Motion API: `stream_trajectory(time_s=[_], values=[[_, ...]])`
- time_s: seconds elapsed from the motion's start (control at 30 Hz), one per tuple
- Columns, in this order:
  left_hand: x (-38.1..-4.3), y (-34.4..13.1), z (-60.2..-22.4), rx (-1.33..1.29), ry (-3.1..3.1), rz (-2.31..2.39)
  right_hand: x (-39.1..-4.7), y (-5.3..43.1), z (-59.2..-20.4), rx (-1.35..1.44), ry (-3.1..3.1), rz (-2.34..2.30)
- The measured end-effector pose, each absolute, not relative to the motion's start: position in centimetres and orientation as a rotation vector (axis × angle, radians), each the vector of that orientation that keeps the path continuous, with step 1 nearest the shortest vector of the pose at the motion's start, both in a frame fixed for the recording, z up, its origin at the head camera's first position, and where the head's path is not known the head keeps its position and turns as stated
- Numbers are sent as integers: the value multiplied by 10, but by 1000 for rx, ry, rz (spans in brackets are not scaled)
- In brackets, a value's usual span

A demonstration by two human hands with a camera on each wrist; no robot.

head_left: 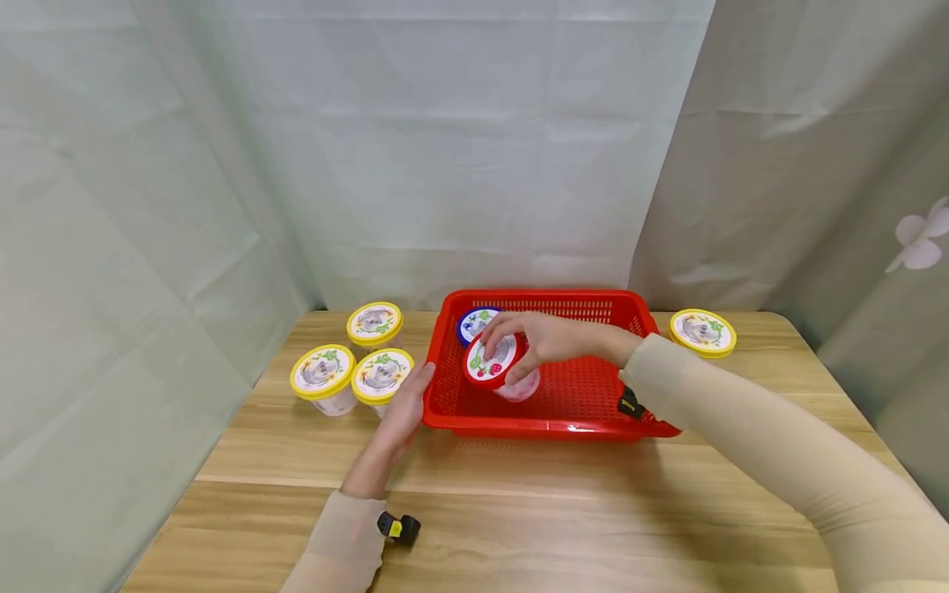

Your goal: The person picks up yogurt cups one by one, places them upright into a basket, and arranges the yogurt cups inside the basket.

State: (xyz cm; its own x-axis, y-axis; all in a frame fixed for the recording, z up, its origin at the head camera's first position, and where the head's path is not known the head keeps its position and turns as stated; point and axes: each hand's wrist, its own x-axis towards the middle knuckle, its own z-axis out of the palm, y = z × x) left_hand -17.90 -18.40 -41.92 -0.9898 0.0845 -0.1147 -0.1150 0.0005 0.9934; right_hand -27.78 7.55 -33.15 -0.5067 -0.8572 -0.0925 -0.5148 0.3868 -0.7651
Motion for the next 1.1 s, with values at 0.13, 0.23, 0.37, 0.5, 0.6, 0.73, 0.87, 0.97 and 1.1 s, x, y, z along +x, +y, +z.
stream_trajectory(time_s=[0.13,0.23,0.37,0.5,0.6,0.73,0.87,0.97,1.1], values=[[-178,-183,-419,-48,2118,2135,-278,71,-334,-1177,2156,-907],[-178,-184,-419,-66,2119,2147,-278,68,-338,-1194,2146,-876],[-178,-184,-419,-72,2116,2150,-278,64,-344,-1181,2131,-874],[-179,-183,-420,-68,2114,2141,-276,61,-348,-1150,2112,-883],[-180,-182,-420,-75,2123,2135,-276,59,-351,-1147,2103,-881],[-180,-182,-419,-98,2133,2128,-275,57,-353,-1143,2101,-890],[-178,-182,-418,-90,2124,2124,-277,57,-356,-1155,2090,-899],[-178,-182,-418,-77,2130,2121,-278,59,-359,-1166,2056,-908],[-178,-183,-418,-65,2127,2128,-282,65,-364,-1160,2018,-923]])
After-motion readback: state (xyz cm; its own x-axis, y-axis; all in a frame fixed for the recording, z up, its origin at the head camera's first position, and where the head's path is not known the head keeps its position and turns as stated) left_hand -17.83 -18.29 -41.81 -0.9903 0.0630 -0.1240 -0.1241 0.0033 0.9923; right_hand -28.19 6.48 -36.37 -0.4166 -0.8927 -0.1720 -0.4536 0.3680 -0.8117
